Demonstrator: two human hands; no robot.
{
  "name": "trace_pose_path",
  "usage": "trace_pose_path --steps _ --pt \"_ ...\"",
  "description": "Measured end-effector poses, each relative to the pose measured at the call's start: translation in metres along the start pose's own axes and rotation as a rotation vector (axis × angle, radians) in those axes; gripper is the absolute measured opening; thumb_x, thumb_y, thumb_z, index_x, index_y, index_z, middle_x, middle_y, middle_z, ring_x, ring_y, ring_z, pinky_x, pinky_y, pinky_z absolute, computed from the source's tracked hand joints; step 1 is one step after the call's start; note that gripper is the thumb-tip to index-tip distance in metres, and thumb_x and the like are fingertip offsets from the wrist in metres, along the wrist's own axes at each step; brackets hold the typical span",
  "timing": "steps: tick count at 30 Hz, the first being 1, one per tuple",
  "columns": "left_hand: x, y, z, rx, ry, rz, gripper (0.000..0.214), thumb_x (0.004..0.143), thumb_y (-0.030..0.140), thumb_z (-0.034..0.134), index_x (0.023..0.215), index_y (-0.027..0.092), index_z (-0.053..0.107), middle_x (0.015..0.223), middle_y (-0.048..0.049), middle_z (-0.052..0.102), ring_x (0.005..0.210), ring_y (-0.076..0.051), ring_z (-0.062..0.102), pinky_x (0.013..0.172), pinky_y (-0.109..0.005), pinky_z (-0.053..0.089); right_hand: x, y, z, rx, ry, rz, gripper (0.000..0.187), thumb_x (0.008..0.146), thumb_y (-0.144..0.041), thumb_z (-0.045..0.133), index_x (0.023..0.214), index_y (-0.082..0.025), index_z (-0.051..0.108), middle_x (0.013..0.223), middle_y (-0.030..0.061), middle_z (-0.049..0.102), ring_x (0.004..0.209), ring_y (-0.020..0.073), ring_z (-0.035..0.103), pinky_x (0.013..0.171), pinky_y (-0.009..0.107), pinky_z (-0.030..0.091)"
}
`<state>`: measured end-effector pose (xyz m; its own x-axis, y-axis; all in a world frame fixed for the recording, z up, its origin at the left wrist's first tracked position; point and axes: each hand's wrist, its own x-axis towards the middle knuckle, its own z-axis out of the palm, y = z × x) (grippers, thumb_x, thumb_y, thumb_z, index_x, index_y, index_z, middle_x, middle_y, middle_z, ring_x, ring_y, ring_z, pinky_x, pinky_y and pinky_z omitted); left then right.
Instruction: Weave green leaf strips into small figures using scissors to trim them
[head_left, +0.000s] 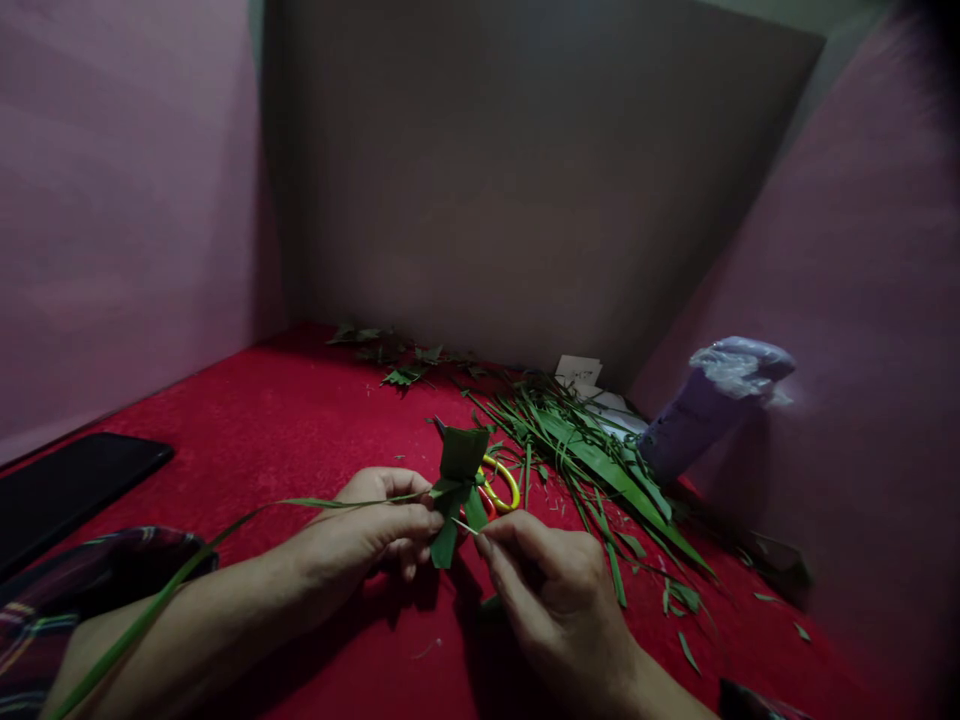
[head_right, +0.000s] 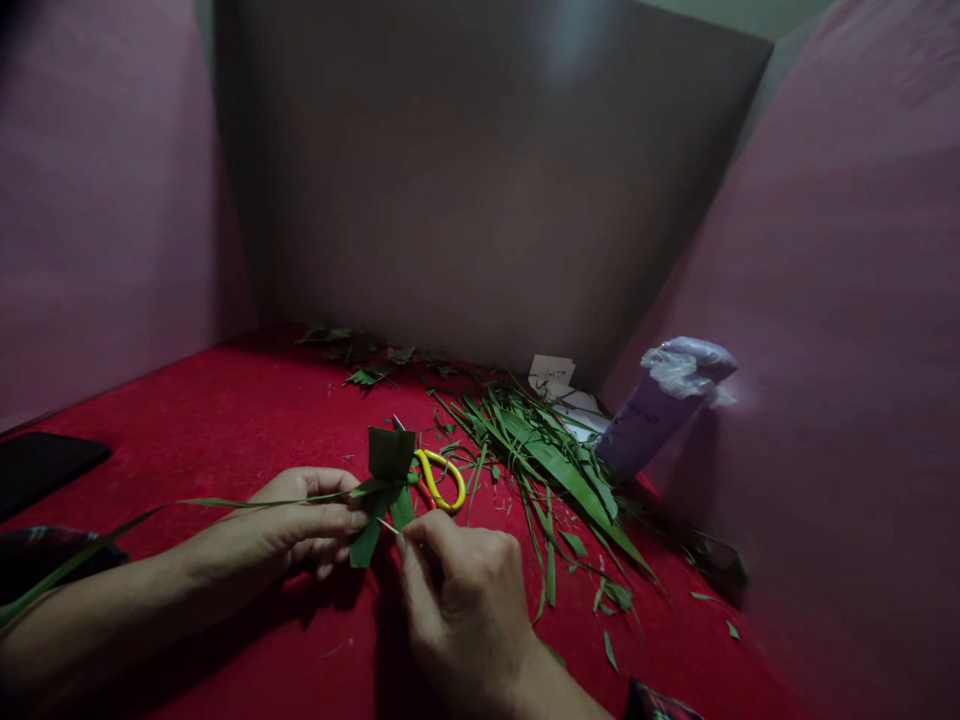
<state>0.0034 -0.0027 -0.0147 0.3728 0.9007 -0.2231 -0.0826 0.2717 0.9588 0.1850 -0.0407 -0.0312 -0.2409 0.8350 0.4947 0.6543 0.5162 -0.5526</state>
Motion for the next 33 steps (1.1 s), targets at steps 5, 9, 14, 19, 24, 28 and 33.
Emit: trace_pose_path --steps 5,9,14,19,24,28,33 --pt "0.001 -0.002 -0.001 0.008 -0.020 0.019 0.012 0.069 0.018 0.062 0.067 0.014 0.051 0.054 0.0000 0.059 0.044 -0.008 0.050 0.043 -0.018 0.039 0.001 -0.002 0.000 -0.010 0.009 -0.012 0.017 0.082 -0.020 0.048 0.071 -0.017 0.061 0.049 -0.0017 0.053 0.041 0.0092 0.046 0.045 0.019 0.034" --pt "0.001 -0.002 -0.001 0.010 -0.008 0.014 0.011 0.069 0.018 0.061 0.068 0.014 0.050 0.053 0.0002 0.058 0.043 -0.008 0.049 0.042 -0.018 0.039 0.001 -0.002 0.000 -0.011 0.002 -0.024 0.018 0.082 -0.020 0.047 0.070 -0.017 0.060 0.047 -0.0024 0.050 0.039 0.0086 0.045 0.044 0.019 0.033" --pt "0.001 -0.002 -0.001 0.019 -0.006 0.040 0.010 0.070 0.018 0.060 0.068 0.014 0.051 0.055 -0.0002 0.059 0.044 -0.008 0.050 0.043 -0.018 0.039 0.002 -0.002 0.000 -0.017 -0.006 -0.016 0.019 0.083 -0.020 0.046 0.070 -0.016 0.061 0.047 -0.0023 0.050 0.040 0.0089 0.043 0.044 0.019 0.033" --pt "0.002 -0.004 -0.002 0.006 -0.019 0.035 0.010 0.070 0.019 0.061 0.069 0.015 0.052 0.055 0.0001 0.059 0.044 -0.008 0.050 0.044 -0.018 0.039 0.003 -0.002 -0.001 -0.007 -0.019 -0.017 0.020 0.083 -0.021 0.046 0.070 -0.016 0.061 0.046 -0.0029 0.048 0.039 0.0087 0.041 0.043 0.019 0.033" --pt "0.001 -0.004 -0.002 0.010 -0.017 0.045 0.012 0.070 0.021 0.062 0.068 0.015 0.052 0.054 0.0005 0.058 0.046 -0.009 0.050 0.044 -0.019 0.040 0.002 -0.003 -0.001 -0.022 -0.035 -0.002 0.020 0.083 -0.020 0.045 0.071 -0.017 0.060 0.049 -0.0016 0.051 0.041 0.0095 0.044 0.046 0.020 0.034" --pt "0.000 0.000 0.000 0.069 -0.019 0.051 0.016 0.069 0.025 0.063 0.067 0.015 0.052 0.053 0.0008 0.057 0.043 -0.008 0.047 0.043 -0.020 0.037 0.001 -0.003 -0.001 -0.013 -0.034 -0.008 0.018 0.081 -0.019 0.046 0.070 -0.017 0.060 0.048 -0.0024 0.050 0.041 0.0090 0.043 0.045 0.020 0.033" --pt "-0.003 0.006 0.005 0.157 -0.020 0.067 0.024 0.069 0.033 0.066 0.067 0.013 0.053 0.056 -0.0007 0.057 0.045 -0.009 0.048 0.045 -0.022 0.036 0.001 -0.002 0.000 -0.019 -0.037 -0.011 0.017 0.080 -0.016 0.046 0.068 -0.017 0.058 0.046 -0.0040 0.045 0.039 0.0084 0.039 0.043 0.019 0.030"
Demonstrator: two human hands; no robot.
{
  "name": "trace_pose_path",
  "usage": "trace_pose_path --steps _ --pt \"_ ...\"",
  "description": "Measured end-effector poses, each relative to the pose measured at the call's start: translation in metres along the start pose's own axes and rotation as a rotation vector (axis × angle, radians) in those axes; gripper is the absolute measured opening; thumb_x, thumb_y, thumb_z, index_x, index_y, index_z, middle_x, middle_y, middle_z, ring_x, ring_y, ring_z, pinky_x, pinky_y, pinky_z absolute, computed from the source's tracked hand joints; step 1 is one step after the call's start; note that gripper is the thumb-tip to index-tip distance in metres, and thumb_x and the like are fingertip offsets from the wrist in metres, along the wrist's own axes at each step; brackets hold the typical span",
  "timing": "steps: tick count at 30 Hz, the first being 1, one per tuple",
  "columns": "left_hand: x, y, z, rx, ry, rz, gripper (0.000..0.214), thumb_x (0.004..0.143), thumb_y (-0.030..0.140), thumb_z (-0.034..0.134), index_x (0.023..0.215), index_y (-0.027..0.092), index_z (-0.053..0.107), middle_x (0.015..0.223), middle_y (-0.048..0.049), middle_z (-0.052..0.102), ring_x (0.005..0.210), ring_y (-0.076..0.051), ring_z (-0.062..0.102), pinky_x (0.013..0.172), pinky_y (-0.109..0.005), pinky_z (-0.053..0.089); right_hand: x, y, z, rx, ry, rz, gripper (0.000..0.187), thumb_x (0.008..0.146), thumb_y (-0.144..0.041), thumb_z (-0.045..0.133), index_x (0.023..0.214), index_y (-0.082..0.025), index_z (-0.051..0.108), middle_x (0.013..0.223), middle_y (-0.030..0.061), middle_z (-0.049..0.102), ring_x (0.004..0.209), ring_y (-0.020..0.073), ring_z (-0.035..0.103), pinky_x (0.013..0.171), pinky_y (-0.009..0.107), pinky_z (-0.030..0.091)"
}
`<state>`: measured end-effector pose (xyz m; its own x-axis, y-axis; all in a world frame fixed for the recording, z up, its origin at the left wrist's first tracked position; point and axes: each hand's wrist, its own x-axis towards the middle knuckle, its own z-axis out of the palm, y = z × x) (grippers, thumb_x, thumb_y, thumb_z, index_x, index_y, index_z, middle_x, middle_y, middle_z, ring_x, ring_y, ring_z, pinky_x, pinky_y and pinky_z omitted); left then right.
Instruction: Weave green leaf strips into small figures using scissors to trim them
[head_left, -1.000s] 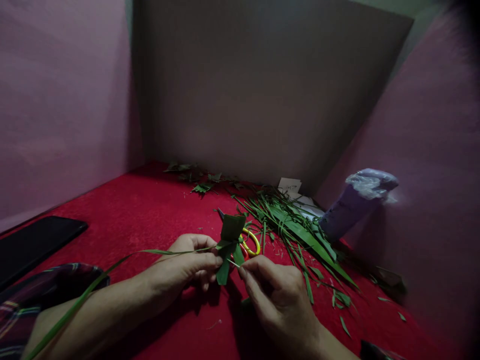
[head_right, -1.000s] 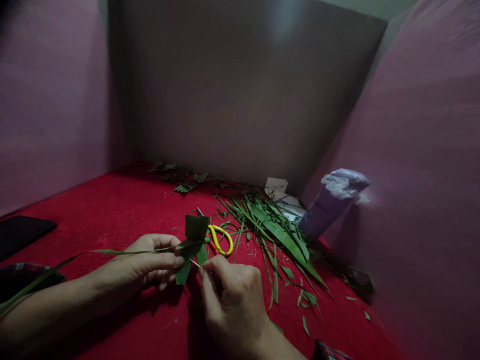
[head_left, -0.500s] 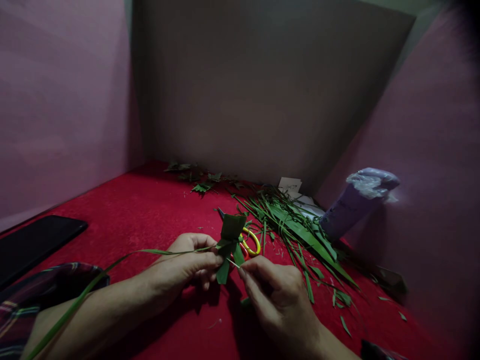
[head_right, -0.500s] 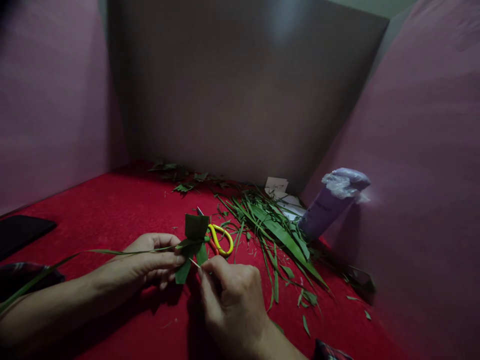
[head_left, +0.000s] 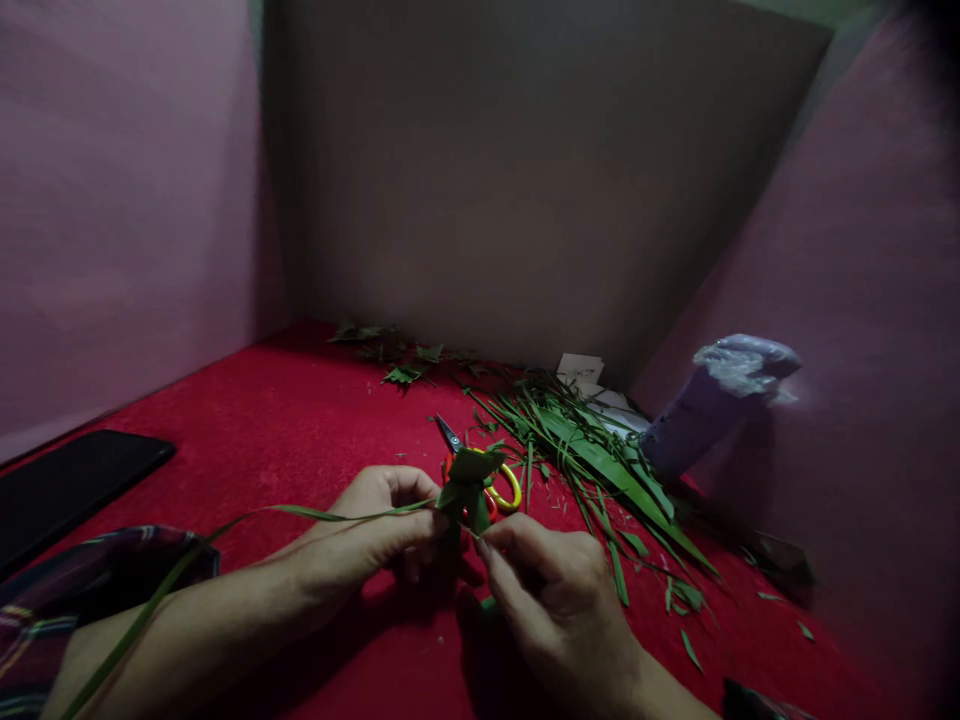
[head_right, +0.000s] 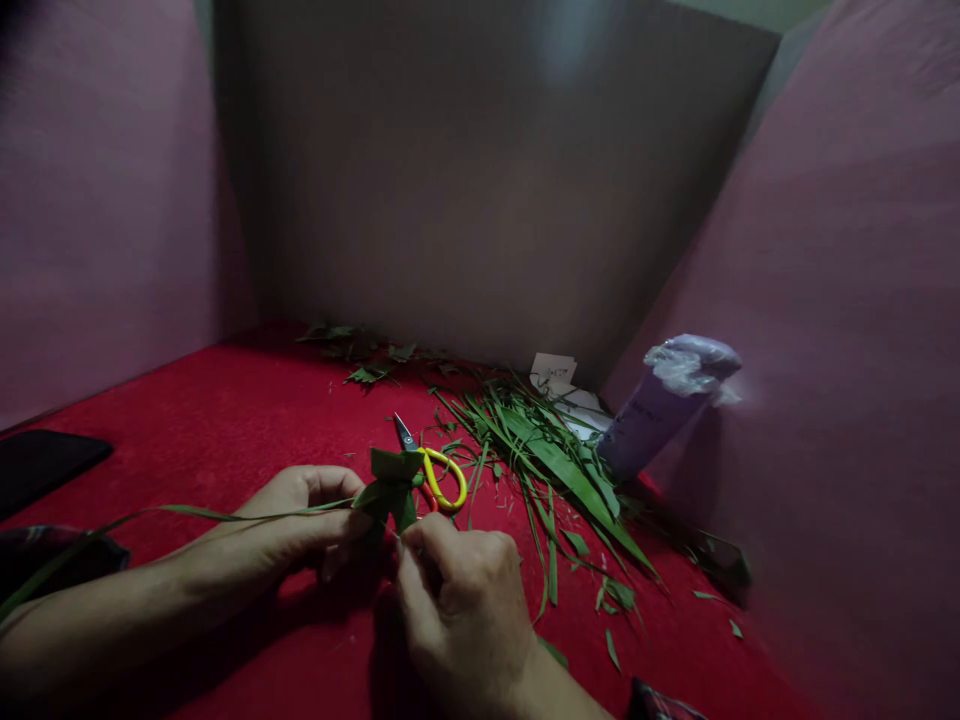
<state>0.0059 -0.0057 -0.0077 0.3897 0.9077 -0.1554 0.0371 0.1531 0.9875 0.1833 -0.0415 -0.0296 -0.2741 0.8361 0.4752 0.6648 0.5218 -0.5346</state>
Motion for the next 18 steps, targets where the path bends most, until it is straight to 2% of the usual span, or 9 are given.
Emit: trace_pose_path --steps 6,11,15,18 --pt "-0.001 0.000 0.001 0.008 -0.010 0.003 0.029 0.066 0.038 0.068 0.064 0.013 0.054 0.053 0.0011 0.054 0.045 -0.009 0.047 0.044 -0.022 0.036 -0.001 0.000 0.001 -0.003 0.044 -0.015 0.014 0.077 -0.014 0.045 0.067 -0.017 0.055 0.049 -0.0035 0.047 0.041 0.0085 0.041 0.044 0.019 0.032" --pt "-0.001 0.002 0.002 0.029 0.000 -0.004 0.028 0.065 0.039 0.069 0.066 0.014 0.056 0.053 0.0008 0.055 0.044 -0.010 0.047 0.045 -0.021 0.036 -0.001 0.000 0.001 0.017 0.012 0.024 0.015 0.079 -0.015 0.046 0.070 -0.017 0.057 0.050 -0.0023 0.052 0.042 0.0087 0.044 0.044 0.018 0.032" --pt "-0.002 -0.003 -0.002 0.040 -0.002 0.007 0.026 0.067 0.038 0.067 0.068 0.014 0.057 0.056 0.0003 0.057 0.047 -0.010 0.048 0.046 -0.021 0.036 0.001 -0.001 0.001 0.006 0.015 0.016 0.017 0.080 -0.016 0.045 0.067 -0.017 0.055 0.047 -0.0037 0.046 0.039 0.0079 0.039 0.042 0.018 0.030" --pt "-0.002 -0.011 -0.007 0.026 -0.010 0.044 0.022 0.070 0.036 0.064 0.077 0.016 0.059 0.064 -0.0007 0.061 0.054 -0.013 0.053 0.049 -0.022 0.039 0.001 -0.002 0.001 -0.001 0.017 0.010 0.017 0.079 -0.018 0.045 0.064 -0.018 0.053 0.046 -0.0048 0.042 0.039 0.0074 0.036 0.041 0.019 0.027"
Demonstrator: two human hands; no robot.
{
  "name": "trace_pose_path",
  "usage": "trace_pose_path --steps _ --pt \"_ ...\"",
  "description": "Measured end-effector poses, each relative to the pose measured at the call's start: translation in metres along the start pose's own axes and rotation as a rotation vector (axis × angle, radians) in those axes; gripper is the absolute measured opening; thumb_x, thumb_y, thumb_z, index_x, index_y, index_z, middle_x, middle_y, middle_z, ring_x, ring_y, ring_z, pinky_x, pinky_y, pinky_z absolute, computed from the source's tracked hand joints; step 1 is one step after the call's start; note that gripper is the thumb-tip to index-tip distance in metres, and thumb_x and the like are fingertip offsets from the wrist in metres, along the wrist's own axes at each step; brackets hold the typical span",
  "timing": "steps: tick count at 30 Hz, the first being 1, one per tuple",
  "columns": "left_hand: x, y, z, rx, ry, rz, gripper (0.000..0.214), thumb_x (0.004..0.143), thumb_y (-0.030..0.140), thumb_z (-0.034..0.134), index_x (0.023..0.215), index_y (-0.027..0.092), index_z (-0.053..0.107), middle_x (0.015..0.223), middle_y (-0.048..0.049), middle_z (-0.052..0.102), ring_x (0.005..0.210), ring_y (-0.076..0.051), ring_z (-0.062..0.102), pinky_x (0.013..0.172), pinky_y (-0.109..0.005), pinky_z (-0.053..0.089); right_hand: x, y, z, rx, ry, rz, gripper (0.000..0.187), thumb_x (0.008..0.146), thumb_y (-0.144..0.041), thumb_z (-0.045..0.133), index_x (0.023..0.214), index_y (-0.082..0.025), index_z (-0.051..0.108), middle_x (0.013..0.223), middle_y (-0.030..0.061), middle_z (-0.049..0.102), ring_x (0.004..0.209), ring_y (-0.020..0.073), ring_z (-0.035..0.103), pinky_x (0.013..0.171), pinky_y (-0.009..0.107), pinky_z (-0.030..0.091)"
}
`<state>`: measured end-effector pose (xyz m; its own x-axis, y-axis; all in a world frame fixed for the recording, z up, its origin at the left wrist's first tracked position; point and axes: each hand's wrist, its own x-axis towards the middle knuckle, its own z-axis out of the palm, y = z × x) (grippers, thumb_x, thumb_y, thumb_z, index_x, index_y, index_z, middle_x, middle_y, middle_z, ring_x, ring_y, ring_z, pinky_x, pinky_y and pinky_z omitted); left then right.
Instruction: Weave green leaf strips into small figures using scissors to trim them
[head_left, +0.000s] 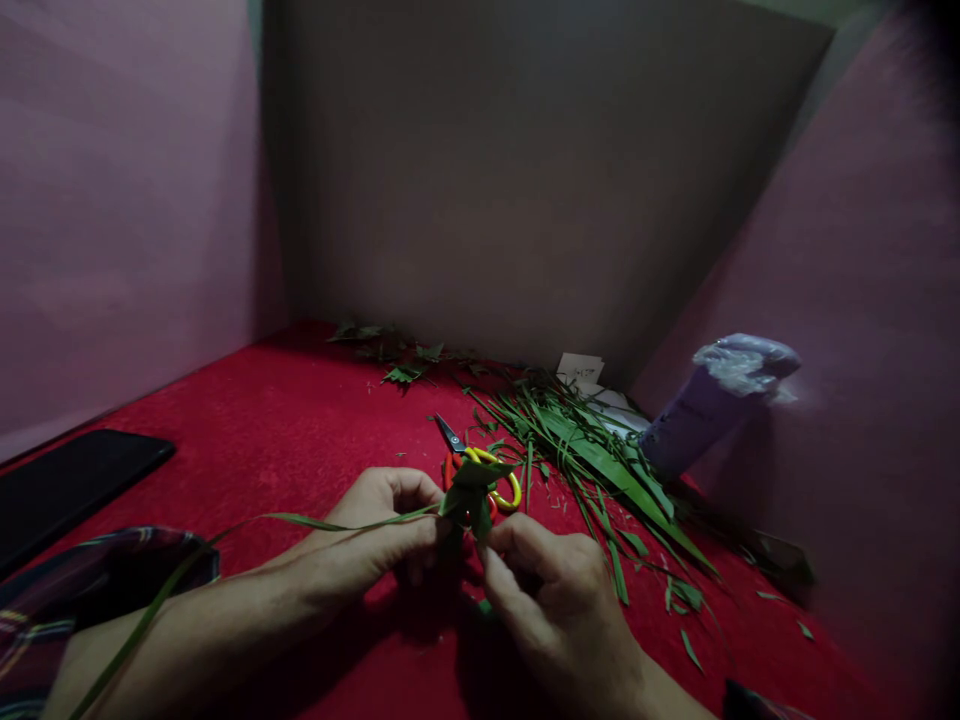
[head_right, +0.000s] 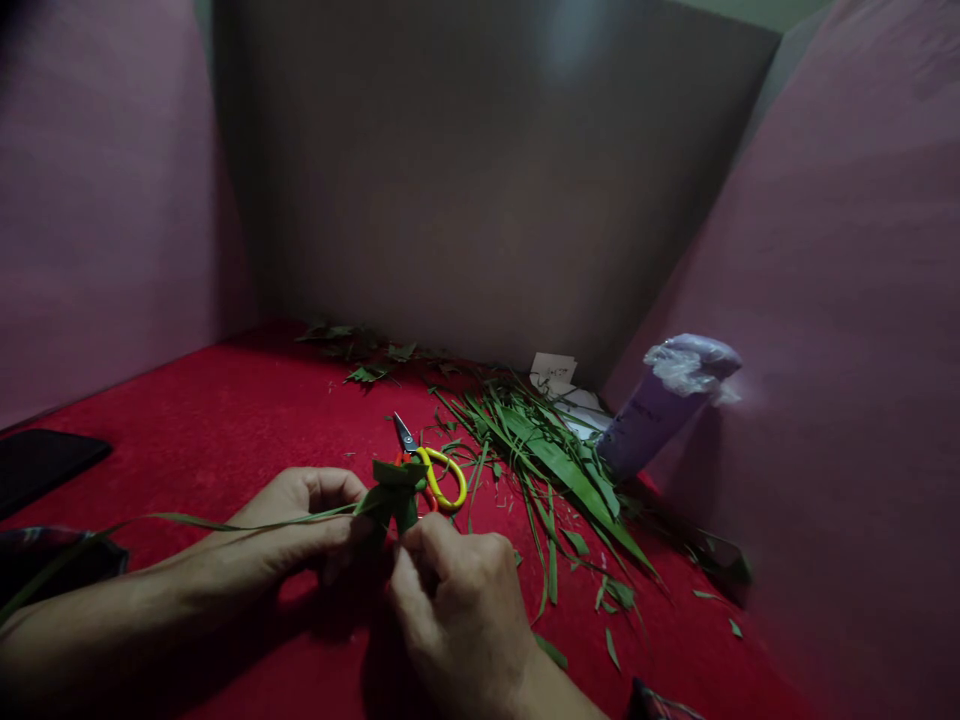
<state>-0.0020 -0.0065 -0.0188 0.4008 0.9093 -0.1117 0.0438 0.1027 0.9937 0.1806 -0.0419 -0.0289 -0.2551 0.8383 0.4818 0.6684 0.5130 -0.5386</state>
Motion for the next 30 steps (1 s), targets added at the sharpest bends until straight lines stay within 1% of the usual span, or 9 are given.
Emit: trace_pose_path --steps 3,7,11,16,21,25,30 --pt "0.000 -0.004 -0.002 0.001 0.009 0.011 0.022 0.070 0.036 0.064 0.080 0.016 0.059 0.067 -0.0004 0.061 0.056 -0.014 0.055 0.051 -0.022 0.040 -0.001 -0.002 0.000 0.014 0.001 0.013 0.018 0.079 -0.019 0.047 0.061 -0.018 0.050 0.045 -0.0055 0.040 0.039 0.0071 0.033 0.040 0.019 0.025" --pt "0.000 0.002 0.002 0.021 -0.016 -0.023 0.024 0.068 0.037 0.066 0.070 0.015 0.056 0.058 0.0011 0.058 0.050 -0.011 0.051 0.048 -0.021 0.038 -0.001 -0.003 0.000 0.041 -0.007 0.025 0.019 0.078 -0.019 0.046 0.060 -0.018 0.048 0.045 -0.0063 0.036 0.039 0.0069 0.031 0.040 0.019 0.023" --pt "0.000 0.008 0.005 0.017 -0.043 0.032 0.023 0.070 0.035 0.065 0.072 0.014 0.057 0.060 0.0013 0.058 0.052 -0.011 0.051 0.049 -0.021 0.039 -0.001 -0.002 0.001 0.070 -0.030 0.048 0.016 0.078 -0.017 0.046 0.062 -0.018 0.046 0.047 -0.0070 0.033 0.040 0.0067 0.029 0.041 0.020 0.022" --pt "0.001 0.006 0.006 0.016 -0.012 -0.022 0.027 0.066 0.038 0.068 0.068 0.014 0.055 0.054 0.0015 0.056 0.046 -0.011 0.050 0.046 -0.022 0.038 -0.003 -0.002 0.001 0.106 -0.032 0.045 0.018 0.081 -0.020 0.046 0.063 -0.018 0.048 0.046 -0.0078 0.031 0.039 0.0062 0.027 0.040 0.020 0.021" --pt "0.000 -0.003 0.001 -0.011 -0.021 0.042 0.020 0.070 0.033 0.063 0.078 0.015 0.058 0.061 -0.0004 0.061 0.053 -0.013 0.054 0.049 -0.022 0.040 -0.002 -0.004 0.000 0.103 -0.030 0.038 0.020 0.081 -0.021 0.046 0.062 -0.018 0.048 0.046 -0.0076 0.032 0.039 0.0060 0.028 0.040 0.020 0.021" --pt "-0.001 -0.006 -0.001 0.002 -0.015 0.040 0.019 0.073 0.032 0.061 0.083 0.017 0.058 0.064 0.0005 0.060 0.055 -0.013 0.054 0.050 -0.022 0.040 -0.001 -0.004 0.000 0.089 -0.017 0.035 0.020 0.081 -0.021 0.046 0.061 -0.018 0.047 0.045 -0.0078 0.031 0.038 0.0061 0.027 0.040 0.020 0.021" --pt "0.000 0.002 0.003 0.045 -0.041 0.070 0.021 0.072 0.035 0.064 0.073 0.015 0.057 0.061 0.0012 0.058 0.054 -0.011 0.052 0.048 -0.020 0.038 -0.001 -0.004 0.000 0.117 -0.033 0.053 0.015 0.076 -0.015 0.045 0.062 -0.018 0.048 0.046 -0.0074 0.034 0.039 0.0066 0.030 0.041 0.020 0.023"
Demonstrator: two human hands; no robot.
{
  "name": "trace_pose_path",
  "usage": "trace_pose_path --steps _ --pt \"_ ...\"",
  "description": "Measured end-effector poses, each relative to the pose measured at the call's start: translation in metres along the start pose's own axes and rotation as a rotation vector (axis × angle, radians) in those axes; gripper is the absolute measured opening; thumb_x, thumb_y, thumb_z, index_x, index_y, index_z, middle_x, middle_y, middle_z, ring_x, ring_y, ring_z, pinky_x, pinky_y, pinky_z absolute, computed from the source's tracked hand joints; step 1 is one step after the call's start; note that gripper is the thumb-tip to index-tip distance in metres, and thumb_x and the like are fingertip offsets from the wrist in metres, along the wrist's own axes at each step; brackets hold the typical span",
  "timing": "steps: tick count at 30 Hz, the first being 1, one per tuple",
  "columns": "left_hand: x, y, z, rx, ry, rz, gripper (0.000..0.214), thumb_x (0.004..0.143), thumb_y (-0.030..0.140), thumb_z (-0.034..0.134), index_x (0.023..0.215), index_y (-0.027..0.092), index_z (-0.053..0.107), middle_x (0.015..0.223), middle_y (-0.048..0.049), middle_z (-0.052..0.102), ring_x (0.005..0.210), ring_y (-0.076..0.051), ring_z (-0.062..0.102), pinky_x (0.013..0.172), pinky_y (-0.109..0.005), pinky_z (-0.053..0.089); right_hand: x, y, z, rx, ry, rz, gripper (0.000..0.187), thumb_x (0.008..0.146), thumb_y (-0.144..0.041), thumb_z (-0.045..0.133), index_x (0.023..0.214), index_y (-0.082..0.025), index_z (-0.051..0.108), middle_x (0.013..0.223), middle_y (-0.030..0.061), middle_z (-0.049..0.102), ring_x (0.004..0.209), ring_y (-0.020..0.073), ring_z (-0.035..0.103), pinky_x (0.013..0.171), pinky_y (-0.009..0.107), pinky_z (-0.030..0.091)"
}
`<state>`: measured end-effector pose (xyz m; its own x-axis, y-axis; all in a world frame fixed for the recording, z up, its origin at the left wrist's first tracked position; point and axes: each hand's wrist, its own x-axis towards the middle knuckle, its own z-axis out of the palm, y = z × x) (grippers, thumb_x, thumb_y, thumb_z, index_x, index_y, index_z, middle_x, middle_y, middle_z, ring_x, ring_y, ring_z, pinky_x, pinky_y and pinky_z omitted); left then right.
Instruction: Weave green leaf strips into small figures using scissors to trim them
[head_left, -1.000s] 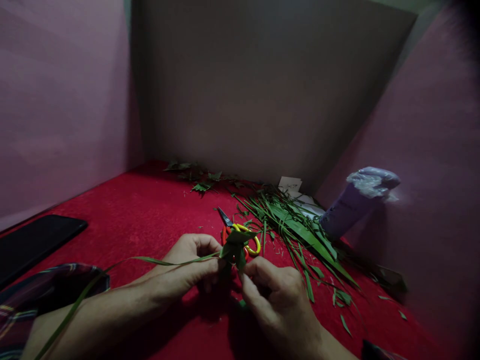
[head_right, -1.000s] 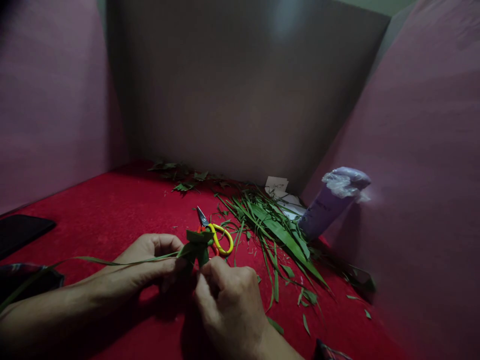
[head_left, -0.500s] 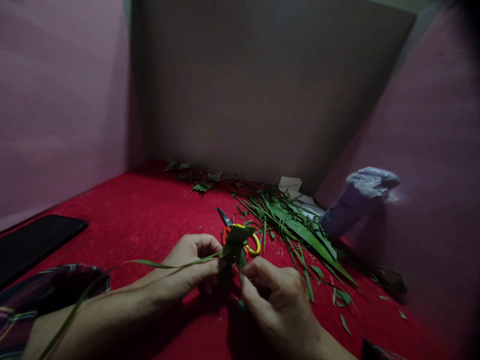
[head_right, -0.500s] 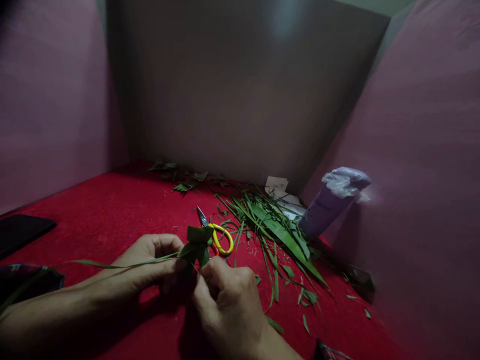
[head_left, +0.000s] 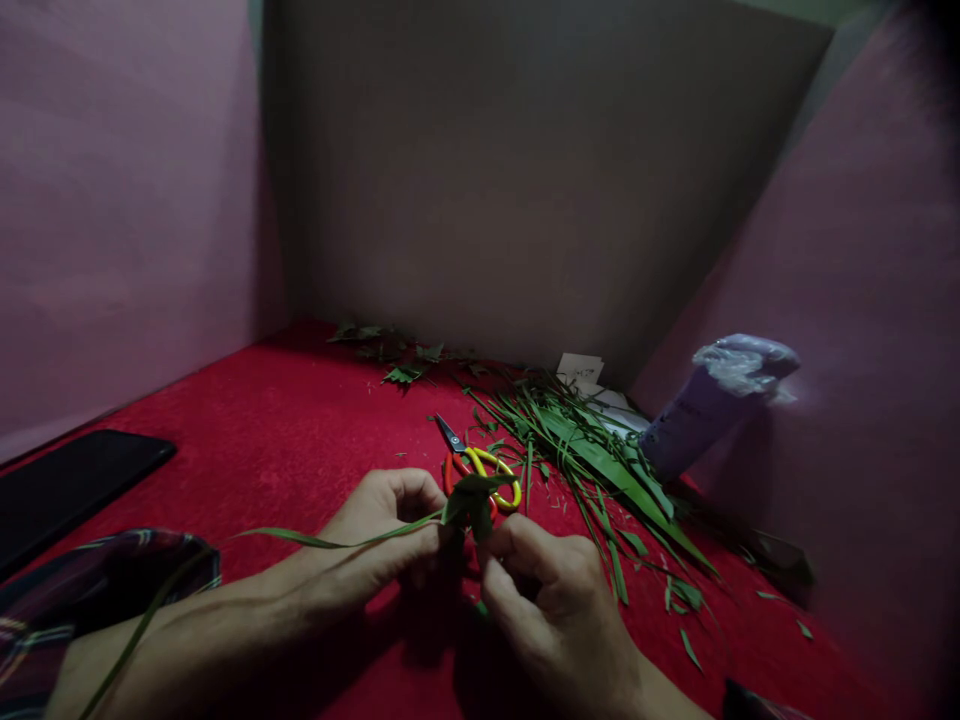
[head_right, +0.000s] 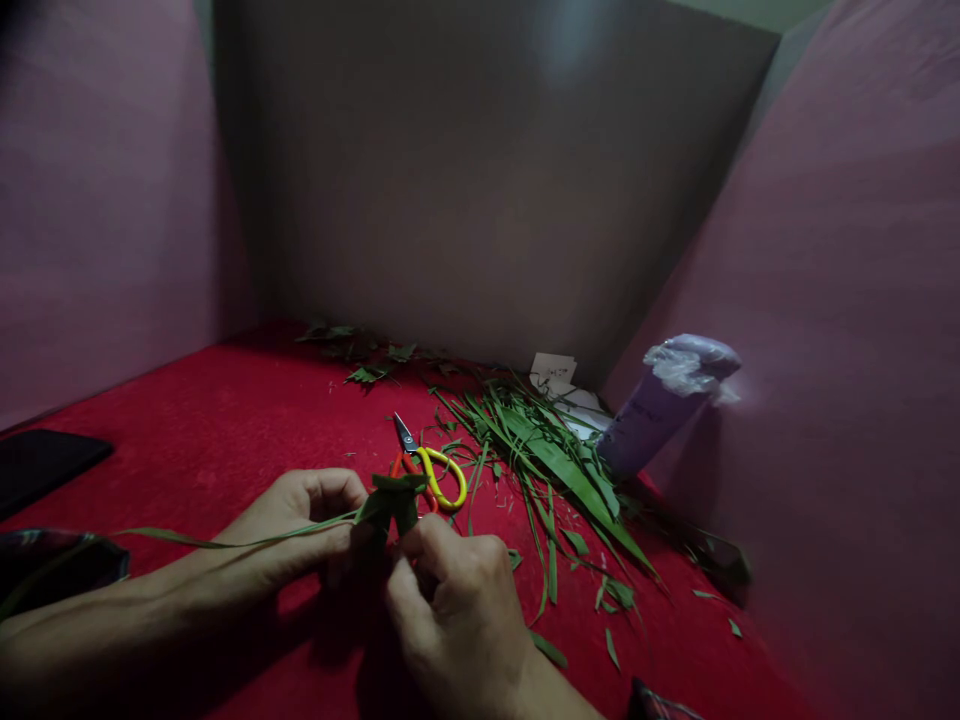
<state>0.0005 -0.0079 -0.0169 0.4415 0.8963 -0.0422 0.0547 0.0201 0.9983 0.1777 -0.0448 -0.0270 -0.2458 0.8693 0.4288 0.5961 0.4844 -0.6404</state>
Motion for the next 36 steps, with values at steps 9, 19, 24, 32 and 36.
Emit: trace_pose_path --steps 9,19,24,32,36 --pt "0.002 0.012 0.007 -0.073 0.049 -0.069 0.042 0.054 0.048 0.074 0.064 0.014 0.052 0.051 0.0019 0.056 0.044 -0.009 0.047 0.042 -0.019 0.034 0.001 0.000 0.000 0.000 -0.041 0.001 0.017 0.079 -0.014 0.038 0.067 -0.018 0.049 0.050 -0.0051 0.039 0.041 0.0077 0.034 0.042 0.019 0.026" --pt "0.001 0.014 0.009 -0.016 0.050 -0.025 0.043 0.054 0.049 0.073 0.063 0.012 0.054 0.052 0.0037 0.053 0.046 -0.008 0.044 0.044 -0.019 0.032 0.002 0.001 0.001 0.038 -0.064 0.032 0.015 0.081 -0.016 0.040 0.069 -0.018 0.048 0.051 -0.0046 0.040 0.043 0.0082 0.035 0.043 0.020 0.027" --pt "0.002 0.009 0.008 -0.046 0.042 -0.033 0.039 0.056 0.045 0.073 0.064 0.012 0.054 0.052 0.0036 0.054 0.046 -0.008 0.044 0.045 -0.019 0.033 0.002 -0.001 0.001 0.058 -0.077 0.059 0.019 0.083 -0.017 0.039 0.066 -0.018 0.046 0.051 -0.0050 0.039 0.044 0.0075 0.034 0.043 0.019 0.027" --pt "0.006 0.000 0.010 -0.046 0.102 -0.081 0.022 0.060 0.029 0.072 0.061 0.013 0.057 0.050 0.0037 0.055 0.046 -0.008 0.046 0.046 -0.020 0.035 0.003 -0.003 0.002 0.056 -0.083 0.066 0.021 0.082 -0.014 0.041 0.063 -0.017 0.047 0.051 -0.0052 0.039 0.045 0.0068 0.032 0.044 0.018 0.027" --pt "0.007 0.003 0.011 -0.073 0.118 -0.103 0.023 0.057 0.028 0.073 0.059 0.013 0.056 0.047 0.0038 0.055 0.043 -0.008 0.046 0.045 -0.021 0.035 0.004 -0.005 0.002 0.103 -0.119 0.113 0.027 0.087 -0.017 0.037 0.062 -0.017 0.047 0.050 -0.0051 0.041 0.043 0.0063 0.034 0.042 0.017 0.027"
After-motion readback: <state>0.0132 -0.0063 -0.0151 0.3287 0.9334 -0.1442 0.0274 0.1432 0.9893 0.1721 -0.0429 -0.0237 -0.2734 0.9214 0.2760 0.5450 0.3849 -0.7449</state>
